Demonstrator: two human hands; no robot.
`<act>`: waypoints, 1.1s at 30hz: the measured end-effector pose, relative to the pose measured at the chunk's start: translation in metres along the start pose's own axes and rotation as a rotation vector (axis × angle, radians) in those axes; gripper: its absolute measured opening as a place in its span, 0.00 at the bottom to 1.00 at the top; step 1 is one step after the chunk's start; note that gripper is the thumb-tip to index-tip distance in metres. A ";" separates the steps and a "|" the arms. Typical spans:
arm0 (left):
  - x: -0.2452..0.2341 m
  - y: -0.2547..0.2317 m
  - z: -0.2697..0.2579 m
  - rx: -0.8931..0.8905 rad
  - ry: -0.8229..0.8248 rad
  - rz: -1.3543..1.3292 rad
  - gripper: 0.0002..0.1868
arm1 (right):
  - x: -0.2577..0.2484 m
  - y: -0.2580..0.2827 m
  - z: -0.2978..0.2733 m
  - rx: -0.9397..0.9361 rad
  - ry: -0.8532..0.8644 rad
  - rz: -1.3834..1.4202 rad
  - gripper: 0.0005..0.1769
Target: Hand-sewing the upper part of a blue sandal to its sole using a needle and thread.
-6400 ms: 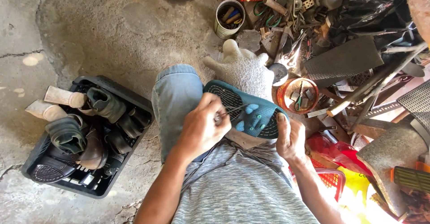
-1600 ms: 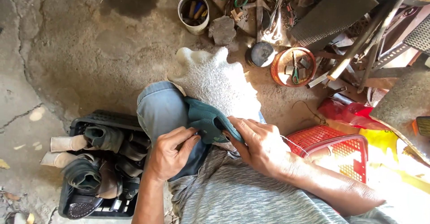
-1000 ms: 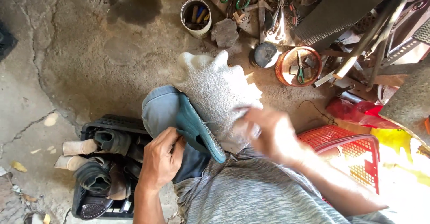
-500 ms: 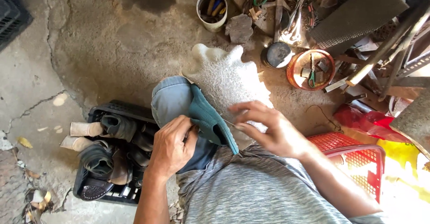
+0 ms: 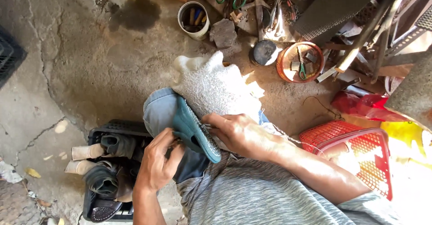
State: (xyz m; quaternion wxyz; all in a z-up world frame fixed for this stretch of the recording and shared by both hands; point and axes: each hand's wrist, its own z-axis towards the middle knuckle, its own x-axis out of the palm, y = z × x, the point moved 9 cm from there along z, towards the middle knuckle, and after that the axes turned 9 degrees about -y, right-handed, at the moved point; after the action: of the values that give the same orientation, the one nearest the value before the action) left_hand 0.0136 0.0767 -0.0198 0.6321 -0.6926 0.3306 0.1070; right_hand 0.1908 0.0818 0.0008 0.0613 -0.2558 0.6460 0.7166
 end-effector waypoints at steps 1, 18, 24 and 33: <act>0.003 0.000 -0.001 -0.036 0.069 -0.078 0.09 | 0.001 -0.002 -0.001 0.036 0.034 -0.008 0.17; -0.036 0.120 -0.077 -0.458 -0.214 0.657 0.32 | 0.018 0.002 -0.016 -0.147 0.016 -0.058 0.15; -0.009 0.067 -0.052 -0.356 -0.266 0.132 0.19 | -0.012 -0.009 -0.022 0.102 0.067 0.166 0.11; 0.001 0.040 -0.043 -0.183 -0.281 -0.274 0.15 | -0.029 -0.001 -0.045 0.174 0.005 1.062 0.17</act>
State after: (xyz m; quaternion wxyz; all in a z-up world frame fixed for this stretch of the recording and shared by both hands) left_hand -0.0208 0.0364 -0.0446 0.6149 -0.7640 0.1310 0.1450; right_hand 0.2288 0.0458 0.0110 -0.2899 0.1104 0.7437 0.5922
